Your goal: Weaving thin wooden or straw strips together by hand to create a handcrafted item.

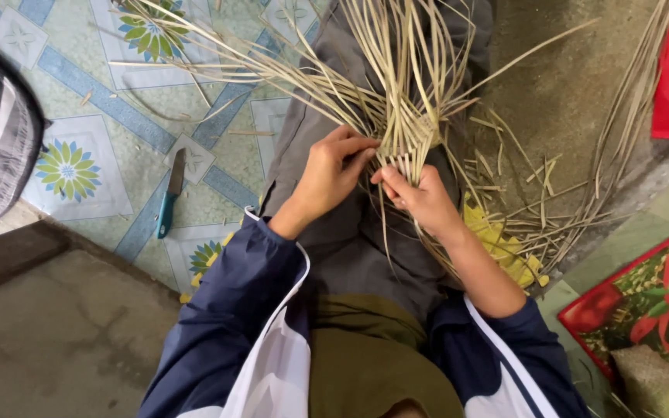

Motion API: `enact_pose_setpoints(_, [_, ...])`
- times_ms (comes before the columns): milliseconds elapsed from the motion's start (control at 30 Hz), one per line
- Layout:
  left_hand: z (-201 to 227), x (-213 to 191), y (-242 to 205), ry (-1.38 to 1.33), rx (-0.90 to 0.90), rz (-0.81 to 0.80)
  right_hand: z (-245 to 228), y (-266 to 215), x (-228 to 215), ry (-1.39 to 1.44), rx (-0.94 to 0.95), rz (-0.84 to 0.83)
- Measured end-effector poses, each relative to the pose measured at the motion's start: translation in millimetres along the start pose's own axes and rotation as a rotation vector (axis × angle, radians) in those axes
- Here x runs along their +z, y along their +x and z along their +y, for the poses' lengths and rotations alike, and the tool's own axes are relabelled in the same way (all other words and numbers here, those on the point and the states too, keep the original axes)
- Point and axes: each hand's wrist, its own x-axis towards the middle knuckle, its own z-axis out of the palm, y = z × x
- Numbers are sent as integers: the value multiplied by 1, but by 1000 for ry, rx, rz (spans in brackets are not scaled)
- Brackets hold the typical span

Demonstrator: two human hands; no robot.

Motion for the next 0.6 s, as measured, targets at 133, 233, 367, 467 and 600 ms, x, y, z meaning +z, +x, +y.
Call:
enact_pose_setpoints(133, [0, 2, 4, -83, -45, -46, 3, -12, 5, 62, 16, 40])
enact_pose_setpoints(233, [2, 6, 12, -97, -40, -61, 4, -15, 9, 86, 15, 59])
enact_pose_setpoints(367, [-2, 11, 14, -97, -116, -55, 8, -13, 9, 120, 23, 70])
enact_pose_setpoints(467, [-17, 17, 6, -96, -237, -37, 6, -13, 9, 110, 26, 75])
enact_pose_setpoints(600, [34, 3, 27, -3, -289, -116, -7, -13, 16, 90, 48, 56])
